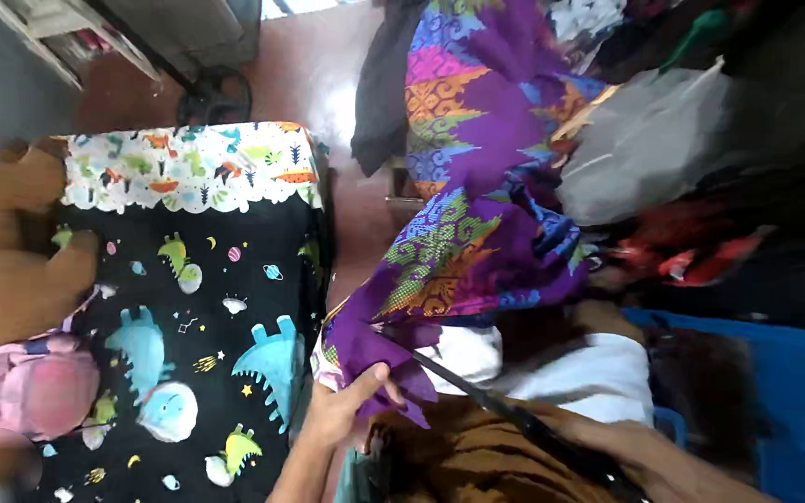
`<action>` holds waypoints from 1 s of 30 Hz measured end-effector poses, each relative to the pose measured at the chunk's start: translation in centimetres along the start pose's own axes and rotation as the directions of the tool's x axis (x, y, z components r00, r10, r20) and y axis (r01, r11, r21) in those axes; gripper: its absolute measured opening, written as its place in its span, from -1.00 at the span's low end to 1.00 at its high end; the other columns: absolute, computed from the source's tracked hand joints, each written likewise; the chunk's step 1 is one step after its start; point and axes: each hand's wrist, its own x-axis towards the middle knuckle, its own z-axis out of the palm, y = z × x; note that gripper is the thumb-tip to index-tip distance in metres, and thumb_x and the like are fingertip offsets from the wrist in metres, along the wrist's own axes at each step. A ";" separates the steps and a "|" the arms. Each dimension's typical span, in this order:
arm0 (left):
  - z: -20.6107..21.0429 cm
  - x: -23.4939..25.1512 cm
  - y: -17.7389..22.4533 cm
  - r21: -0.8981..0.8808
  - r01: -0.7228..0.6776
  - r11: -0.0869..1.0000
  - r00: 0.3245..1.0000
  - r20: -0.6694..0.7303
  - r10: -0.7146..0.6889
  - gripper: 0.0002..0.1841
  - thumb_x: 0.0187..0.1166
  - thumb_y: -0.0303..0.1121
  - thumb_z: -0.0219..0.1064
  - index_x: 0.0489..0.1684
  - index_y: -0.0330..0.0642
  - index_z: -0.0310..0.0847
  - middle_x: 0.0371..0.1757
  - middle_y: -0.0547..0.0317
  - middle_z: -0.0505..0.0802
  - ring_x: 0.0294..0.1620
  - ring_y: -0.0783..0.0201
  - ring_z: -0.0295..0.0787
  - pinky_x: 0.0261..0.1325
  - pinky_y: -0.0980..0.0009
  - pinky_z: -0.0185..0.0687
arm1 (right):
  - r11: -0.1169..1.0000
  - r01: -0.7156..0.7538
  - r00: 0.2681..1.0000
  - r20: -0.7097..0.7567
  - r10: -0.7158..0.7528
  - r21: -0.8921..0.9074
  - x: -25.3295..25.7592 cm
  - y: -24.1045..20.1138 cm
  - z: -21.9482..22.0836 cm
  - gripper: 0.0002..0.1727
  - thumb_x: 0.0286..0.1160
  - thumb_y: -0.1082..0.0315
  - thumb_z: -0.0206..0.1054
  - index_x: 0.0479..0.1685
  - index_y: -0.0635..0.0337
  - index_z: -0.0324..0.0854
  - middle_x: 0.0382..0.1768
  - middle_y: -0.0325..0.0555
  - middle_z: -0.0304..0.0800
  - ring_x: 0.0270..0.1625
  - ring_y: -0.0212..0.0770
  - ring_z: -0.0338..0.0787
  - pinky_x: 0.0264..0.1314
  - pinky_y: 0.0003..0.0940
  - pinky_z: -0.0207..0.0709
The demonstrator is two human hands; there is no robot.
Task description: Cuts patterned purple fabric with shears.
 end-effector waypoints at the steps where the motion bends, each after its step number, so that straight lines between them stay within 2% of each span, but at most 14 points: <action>1: 0.5 -0.1 -0.3 -0.012 -0.004 1.000 1.000 -0.010 0.004 -0.89 0.52 -0.21 0.50 -0.10 0.12 0.82 -0.39 0.32 0.95 -0.40 0.46 0.89 -0.17 0.49 0.86 | 0.998 -0.029 1.000 -0.007 0.030 0.053 -0.6 -0.1 1.2 -0.13 0.23 -0.47 0.36 -0.12 0.35 0.69 -0.42 -0.07 0.72 -0.36 -0.36 0.66 -0.29 -0.32 0.57; 4: 1.4 -0.5 -1.0 0.001 -0.017 1.000 1.000 -0.023 0.018 -0.88 0.51 -0.20 0.51 -0.11 0.09 0.84 -0.37 0.28 0.95 -0.37 0.44 0.91 -0.12 0.45 0.87 | 0.977 -0.055 0.998 -0.032 0.062 0.206 -2.0 -0.2 4.8 -0.04 0.23 -0.53 0.31 -0.09 0.41 0.63 -0.41 -0.08 0.67 -0.36 -0.40 0.62 -0.29 -0.38 0.53; 8: 2.0 -0.9 -1.3 0.043 -0.048 0.998 0.999 0.017 0.048 -0.88 0.51 -0.23 0.51 -0.08 0.15 0.85 -0.32 0.35 0.96 -0.33 0.49 0.90 -0.11 0.49 0.86 | 0.961 -0.054 0.987 -0.130 0.092 0.270 -2.8 0.6 7.7 0.01 0.07 -0.63 0.31 -0.08 0.31 0.66 -0.42 -0.21 0.68 -0.38 -0.51 0.62 -0.32 -0.49 0.53; 10: 1.9 -1.1 -1.6 0.006 -0.048 0.999 0.997 0.064 0.047 -0.87 0.54 -0.22 0.48 -0.06 0.13 0.86 -0.32 0.33 0.97 -0.33 0.48 0.92 -0.12 0.49 0.87 | 0.960 -0.151 0.973 -0.133 0.186 0.238 -3.4 -0.4 7.6 0.07 0.02 -0.60 0.34 -0.12 0.47 0.63 -0.45 -0.15 0.64 -0.43 -0.46 0.52 -0.37 -0.50 0.43; 12: 1.5 -1.4 -2.5 -0.042 -0.019 0.999 0.995 0.096 0.023 -0.76 0.55 0.01 0.42 -0.03 0.18 0.85 -0.29 0.34 0.97 -0.29 0.48 0.92 -0.10 0.48 0.86 | 0.957 -0.206 0.959 -0.152 0.239 0.203 -4.8 -0.3 8.0 0.09 0.05 -0.57 0.33 -0.15 0.57 0.62 -0.46 0.00 0.66 -0.44 -0.30 0.56 -0.35 -0.34 0.47; 15: 1.6 -0.8 -3.1 -0.290 0.094 0.952 0.995 0.071 -0.077 -0.37 0.34 0.47 0.24 0.08 0.25 0.84 -0.03 0.39 0.94 0.05 0.45 0.87 0.19 0.37 0.78 | 0.951 -0.222 0.926 -0.260 0.275 0.217 -6.4 0.9 8.0 -0.08 0.13 -0.34 0.48 -0.16 0.60 0.62 -0.40 0.17 0.70 -0.36 -0.15 0.65 -0.25 -0.20 0.53; 17: 1.9 0.2 -2.9 -0.531 0.104 0.841 0.980 -0.088 -0.176 -0.21 0.35 0.55 0.14 0.08 0.02 0.80 0.02 0.16 0.92 0.12 0.22 0.86 0.20 0.15 0.79 | 0.918 -0.263 0.851 -0.378 0.366 0.297 -5.1 0.5 6.4 -0.03 0.00 -0.17 0.66 0.13 0.65 0.53 -0.08 0.35 0.72 -0.12 0.00 0.72 -0.01 -0.12 0.61; 18: 1.4 0.9 -3.0 -0.585 0.082 0.807 0.964 -0.158 -0.212 -0.19 0.51 0.51 -0.07 0.11 -0.05 0.73 0.03 0.09 0.90 0.13 0.16 0.86 0.18 0.09 0.80 | 0.919 -0.261 0.827 -0.424 0.370 0.294 -4.4 0.6 5.9 0.05 -0.01 -0.23 0.66 0.23 0.62 0.48 0.00 0.35 0.71 -0.07 0.01 0.72 0.04 -0.13 0.61; 19: 0.7 1.6 -3.3 -0.577 0.081 0.813 0.942 -0.221 -0.251 -0.20 0.67 0.43 -0.32 0.10 -0.06 0.66 0.00 0.11 0.90 0.10 0.17 0.87 0.12 0.10 0.83 | 0.936 -0.243 0.804 -0.488 0.341 0.254 -3.5 1.0 5.4 0.09 0.03 -0.34 0.58 0.27 0.57 0.49 -0.03 0.27 0.73 -0.10 -0.05 0.74 0.00 -0.15 0.64; 20: -0.5 2.2 -3.8 -0.587 0.102 0.803 0.923 -0.245 -0.296 -0.23 0.75 0.32 -0.42 0.07 -0.05 0.66 -0.05 0.12 0.91 0.05 0.19 0.89 0.07 0.13 0.86 | 0.960 -0.220 0.771 -0.571 0.281 0.175 -2.4 1.5 4.7 0.04 0.11 -0.42 0.48 0.22 0.49 0.53 -0.14 0.18 0.75 -0.18 -0.08 0.75 -0.10 -0.10 0.65; 22: -2.9 3.1 -5.1 -0.583 0.157 0.797 0.919 -0.208 -0.334 -0.33 0.85 0.16 -0.39 0.04 -0.04 0.67 -0.09 0.12 0.92 -0.01 0.22 0.91 0.01 0.18 0.87 | 0.976 -0.218 0.679 -0.719 0.150 -0.002 0.7 2.1 3.1 -0.18 0.29 -0.39 0.37 0.06 0.31 0.64 -0.36 0.00 0.73 -0.33 -0.10 0.73 -0.28 -0.01 0.63; 25: -4.3 3.8 -5.2 -0.579 0.192 0.792 0.921 -0.173 -0.349 -0.43 0.87 -0.05 -0.32 -0.14 -0.11 0.68 -0.21 0.08 0.92 -0.14 0.22 0.92 -0.10 0.22 0.88 | 0.975 -0.215 0.556 -0.827 0.081 -0.049 7.0 1.5 -0.5 -0.31 0.36 -0.19 0.49 0.05 0.36 0.66 -0.32 0.17 0.76 -0.21 0.14 0.77 -0.10 0.24 0.60; 28: -4.4 3.9 -4.5 -0.579 0.221 0.785 0.945 -0.072 -0.320 -0.47 0.83 -0.13 -0.23 -0.17 -0.14 0.74 -0.19 0.04 0.93 -0.14 0.19 0.93 -0.12 0.23 0.88 | 0.976 -0.210 0.550 -0.833 0.067 -0.060 12.0 0.2 -3.6 -0.31 0.37 -0.03 0.57 0.31 0.32 0.57 -0.17 0.30 0.79 -0.07 0.31 0.79 0.01 0.38 0.59; 30: -3.8 3.6 -4.4 -0.553 0.219 0.804 0.960 -0.024 -0.278 -0.49 0.83 -0.10 -0.18 -0.08 -0.12 0.77 -0.14 0.07 0.94 -0.10 0.22 0.93 -0.08 0.26 0.88 | 0.968 -0.219 0.574 -0.818 0.022 -0.127 14.6 0.2 -5.7 -0.34 0.42 0.05 0.57 0.38 0.25 0.47 -0.16 0.33 0.78 -0.07 0.39 0.79 -0.06 0.41 0.59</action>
